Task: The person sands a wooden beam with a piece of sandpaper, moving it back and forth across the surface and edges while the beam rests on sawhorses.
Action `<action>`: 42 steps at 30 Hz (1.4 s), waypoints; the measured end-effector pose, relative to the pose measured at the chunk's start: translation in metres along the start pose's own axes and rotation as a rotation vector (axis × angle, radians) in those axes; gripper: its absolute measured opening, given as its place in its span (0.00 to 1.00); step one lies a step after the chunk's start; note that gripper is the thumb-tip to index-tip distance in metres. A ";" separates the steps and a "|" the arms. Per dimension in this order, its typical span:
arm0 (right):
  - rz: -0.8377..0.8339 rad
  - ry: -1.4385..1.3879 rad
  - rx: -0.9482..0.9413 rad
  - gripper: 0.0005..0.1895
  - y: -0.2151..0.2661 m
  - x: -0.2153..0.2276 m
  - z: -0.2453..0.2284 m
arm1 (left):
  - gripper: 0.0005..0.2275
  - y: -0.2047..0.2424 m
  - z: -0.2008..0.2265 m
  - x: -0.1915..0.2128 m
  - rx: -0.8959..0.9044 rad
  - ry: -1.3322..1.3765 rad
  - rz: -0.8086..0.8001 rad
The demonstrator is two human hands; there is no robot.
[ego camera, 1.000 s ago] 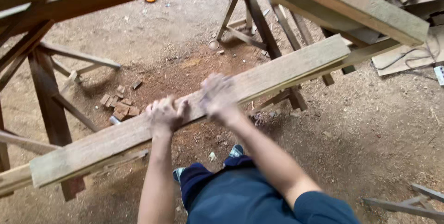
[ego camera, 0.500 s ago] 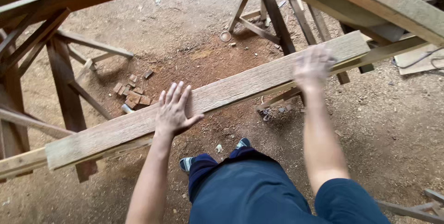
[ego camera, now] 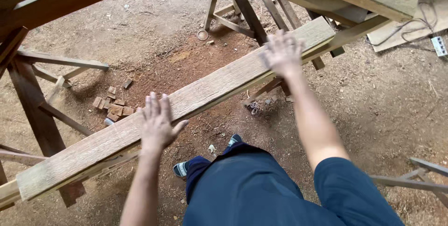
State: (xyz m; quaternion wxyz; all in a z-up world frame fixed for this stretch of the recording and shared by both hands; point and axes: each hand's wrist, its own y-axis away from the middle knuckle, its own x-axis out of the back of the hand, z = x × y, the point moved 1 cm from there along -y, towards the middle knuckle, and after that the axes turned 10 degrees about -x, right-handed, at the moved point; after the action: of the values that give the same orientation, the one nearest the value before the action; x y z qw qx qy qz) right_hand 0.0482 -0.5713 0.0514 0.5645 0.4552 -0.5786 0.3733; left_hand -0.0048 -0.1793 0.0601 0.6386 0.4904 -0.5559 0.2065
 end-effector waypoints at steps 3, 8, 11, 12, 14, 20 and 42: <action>-0.358 -0.068 -0.256 0.33 -0.007 0.003 0.019 | 0.36 0.011 0.049 -0.011 -0.235 0.161 0.334; -0.297 -0.133 -0.227 0.34 -0.005 -0.006 0.017 | 0.24 -0.007 0.082 -0.011 -0.464 0.667 0.454; -0.281 -0.176 -0.214 0.33 -0.001 -0.008 0.019 | 0.37 -0.039 0.080 0.000 -0.164 0.242 0.728; -0.284 -0.167 -0.221 0.33 -0.001 -0.010 0.019 | 0.43 -0.048 0.086 0.002 -0.054 0.170 0.760; -0.264 -0.162 -0.216 0.33 -0.003 -0.010 0.021 | 0.44 -0.056 0.102 -0.005 -0.333 -0.091 0.269; -0.218 -0.172 -0.166 0.34 -0.007 -0.026 0.030 | 0.31 -0.038 0.112 -0.011 -0.409 0.182 0.669; -0.176 -0.244 -0.162 0.36 -0.006 -0.035 0.046 | 0.33 0.045 0.043 -0.053 -0.168 0.049 0.851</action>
State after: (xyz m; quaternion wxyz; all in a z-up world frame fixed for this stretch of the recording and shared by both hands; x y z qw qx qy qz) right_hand 0.0377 -0.6131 0.0126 0.5555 0.4990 -0.6289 0.2167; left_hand -0.0786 -0.1823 0.0251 0.5473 0.1589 -0.7080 0.4171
